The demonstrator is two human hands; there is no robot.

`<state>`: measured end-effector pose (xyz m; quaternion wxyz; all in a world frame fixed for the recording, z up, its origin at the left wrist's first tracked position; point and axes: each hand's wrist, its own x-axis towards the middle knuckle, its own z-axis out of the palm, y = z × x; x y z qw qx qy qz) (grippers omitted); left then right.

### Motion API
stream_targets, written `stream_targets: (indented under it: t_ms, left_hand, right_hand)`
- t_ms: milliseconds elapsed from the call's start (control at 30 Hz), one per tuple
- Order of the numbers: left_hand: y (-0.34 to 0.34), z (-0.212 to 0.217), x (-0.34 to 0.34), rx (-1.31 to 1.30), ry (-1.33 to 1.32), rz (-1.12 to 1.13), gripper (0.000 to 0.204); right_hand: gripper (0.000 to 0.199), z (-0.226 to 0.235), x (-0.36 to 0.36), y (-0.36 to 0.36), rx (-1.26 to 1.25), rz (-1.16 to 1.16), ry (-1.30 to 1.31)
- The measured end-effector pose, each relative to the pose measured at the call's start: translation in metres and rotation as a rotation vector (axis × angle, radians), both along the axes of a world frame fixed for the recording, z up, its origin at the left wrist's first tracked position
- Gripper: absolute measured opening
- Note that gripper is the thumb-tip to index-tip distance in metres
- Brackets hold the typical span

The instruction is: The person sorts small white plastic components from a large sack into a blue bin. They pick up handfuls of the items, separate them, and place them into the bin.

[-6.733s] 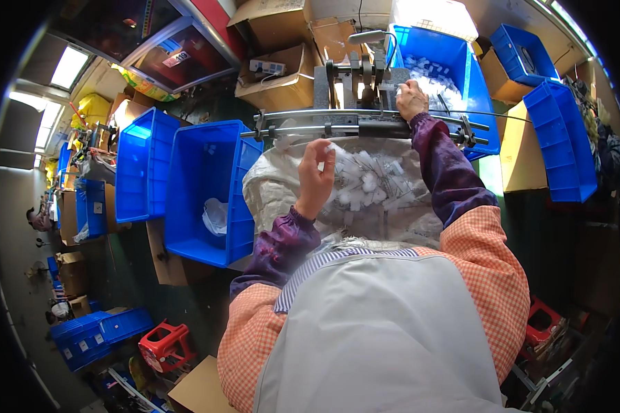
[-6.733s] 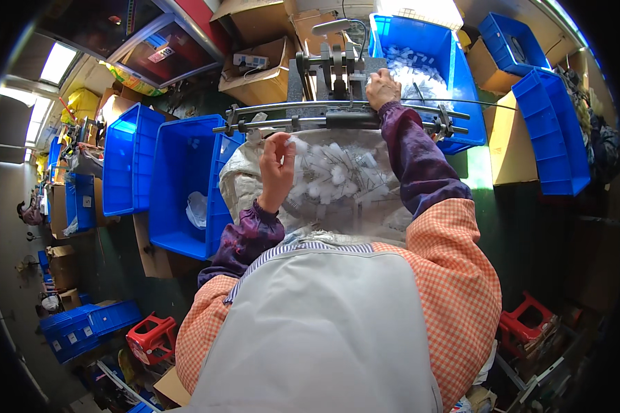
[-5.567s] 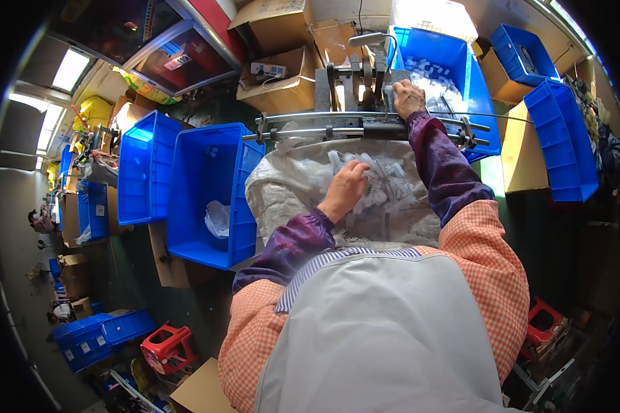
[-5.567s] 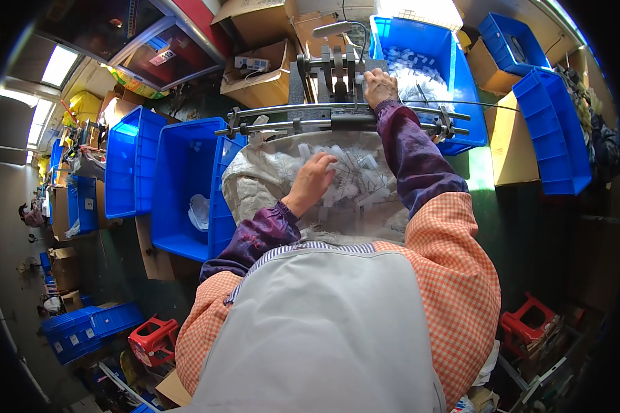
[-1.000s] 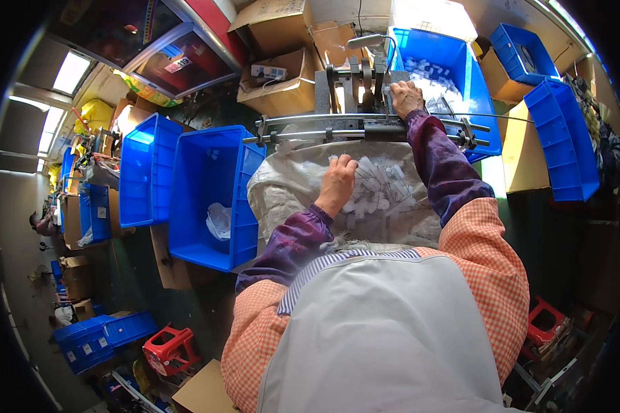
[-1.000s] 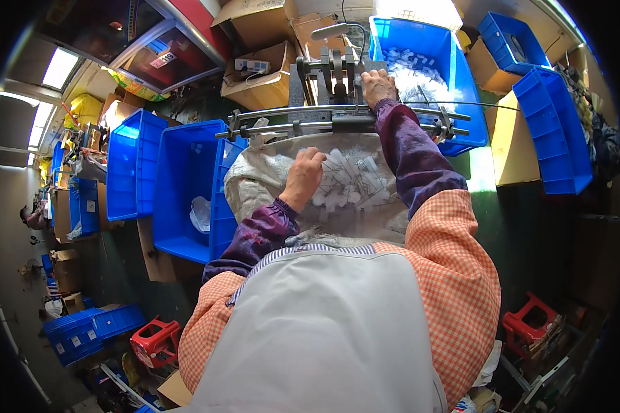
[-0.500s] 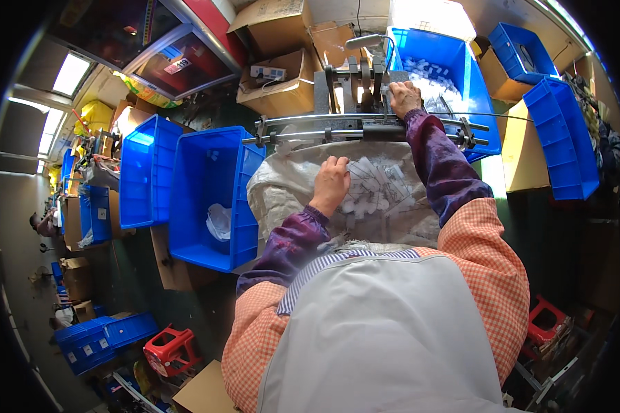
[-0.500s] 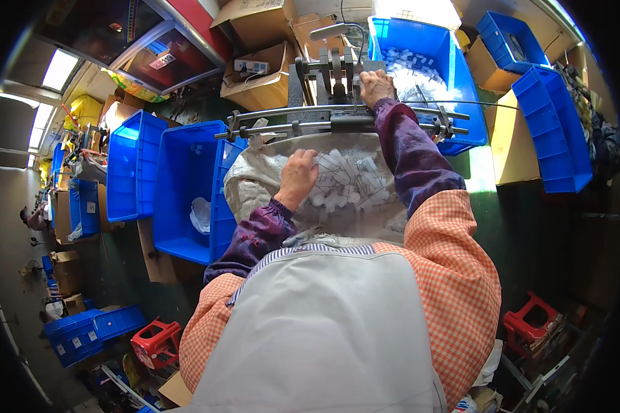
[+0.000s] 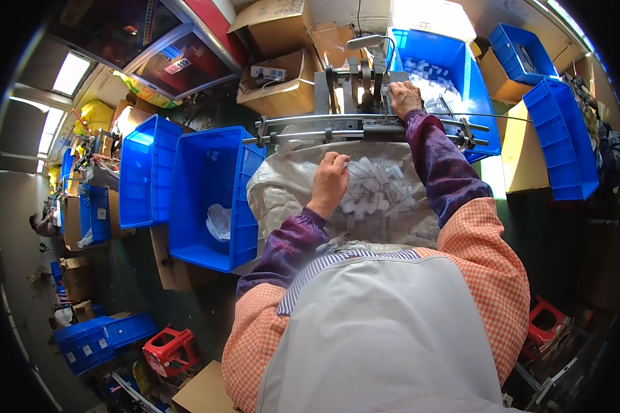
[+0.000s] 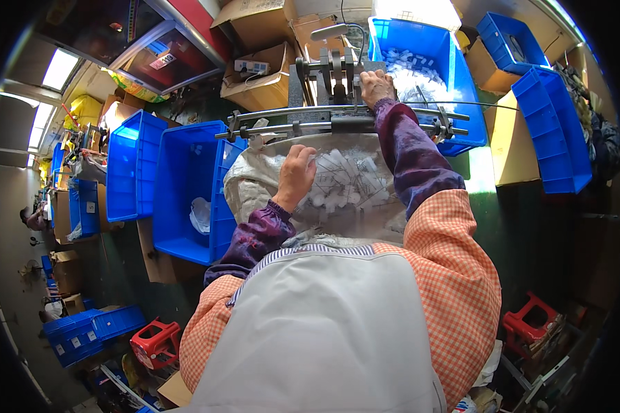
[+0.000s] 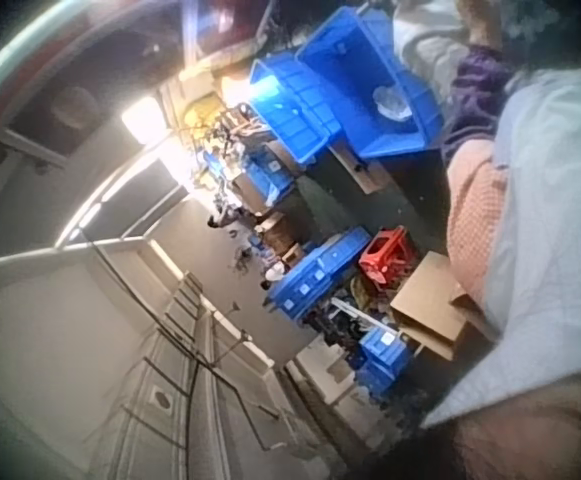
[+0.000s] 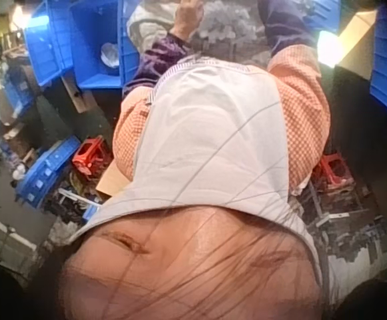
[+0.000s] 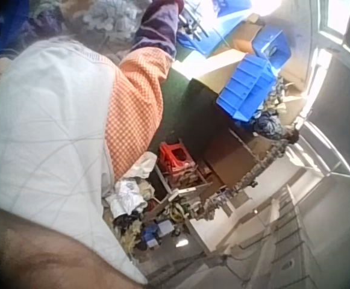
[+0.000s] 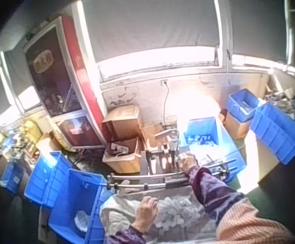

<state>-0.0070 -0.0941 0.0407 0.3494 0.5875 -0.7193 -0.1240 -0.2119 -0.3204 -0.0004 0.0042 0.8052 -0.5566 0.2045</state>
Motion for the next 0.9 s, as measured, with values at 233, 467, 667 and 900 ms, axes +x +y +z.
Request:
stream_targets:
  t_ms: [233, 467, 667, 900]
  left_hand:
    - [0.003, 0.001, 0.001, 0.050, 0.015, -0.010, 0.024]
    - [0.000, 0.004, 0.002, -0.055, 0.030, -0.036, 0.023]
    - [-0.003, 0.016, 0.001, -0.129, 0.056, -0.041, 0.024]
    - [0.000, 0.024, 0.004, -0.139, 0.040, -0.030, 0.021]
  right_hand:
    - [0.025, 0.004, 0.004, -0.002, 0.131, -0.153, 0.087]
    - [0.030, 0.013, -0.012, 0.017, 0.145, -0.329, 0.109]
    - [0.030, 0.007, -0.002, 0.022, 0.091, -0.252, 0.021]
    - [0.025, 0.004, 0.050, 0.026, -0.006, -0.194, 0.073]
